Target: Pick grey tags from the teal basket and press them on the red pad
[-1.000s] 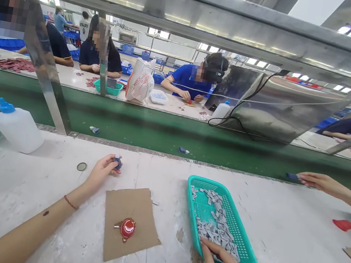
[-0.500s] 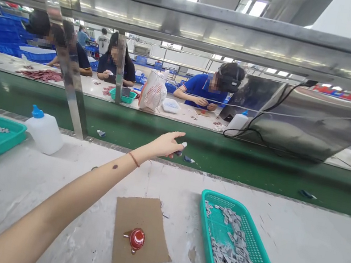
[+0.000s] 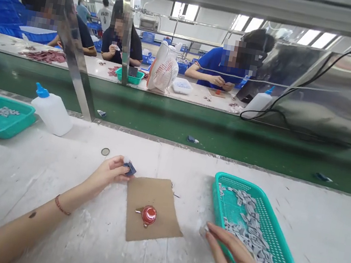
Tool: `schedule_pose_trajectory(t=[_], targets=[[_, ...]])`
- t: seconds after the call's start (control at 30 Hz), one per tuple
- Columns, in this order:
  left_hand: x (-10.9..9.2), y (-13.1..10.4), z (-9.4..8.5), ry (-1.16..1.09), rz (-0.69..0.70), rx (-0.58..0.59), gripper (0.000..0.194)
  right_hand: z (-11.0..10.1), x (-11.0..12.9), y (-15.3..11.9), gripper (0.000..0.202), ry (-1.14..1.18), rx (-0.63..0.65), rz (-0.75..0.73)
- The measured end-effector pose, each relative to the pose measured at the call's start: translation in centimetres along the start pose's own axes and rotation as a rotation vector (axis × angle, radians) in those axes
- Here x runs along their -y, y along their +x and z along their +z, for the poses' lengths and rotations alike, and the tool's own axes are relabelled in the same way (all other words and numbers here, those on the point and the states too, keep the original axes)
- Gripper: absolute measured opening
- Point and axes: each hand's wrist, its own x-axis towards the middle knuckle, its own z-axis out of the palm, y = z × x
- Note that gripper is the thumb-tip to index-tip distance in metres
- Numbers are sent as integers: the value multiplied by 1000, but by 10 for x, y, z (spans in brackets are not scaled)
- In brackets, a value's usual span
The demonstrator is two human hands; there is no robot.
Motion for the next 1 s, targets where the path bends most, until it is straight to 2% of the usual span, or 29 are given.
schedule_pose_trajectory(t=[0.13,0.27,0.53,0.77,0.9,1.0], targets=[[16,-11,-7,-52,10,-30,31,14,46,5,37,167,171,-74],[25,-14,-10,-37,73,-34,33,33,71,6,26,293,330,-185],[34,-23,-5,-41,84,59,27,45,93,9,14,233,499,-252],[35,-27,-4,-31,81,85,22,44,104,9,18,183,609,-275],[33,-29,-3,-40,87,101,20,43,105,10,20,146,648,-258],[33,-30,-3,-53,97,106,18,40,107,14,19,201,636,-245]])
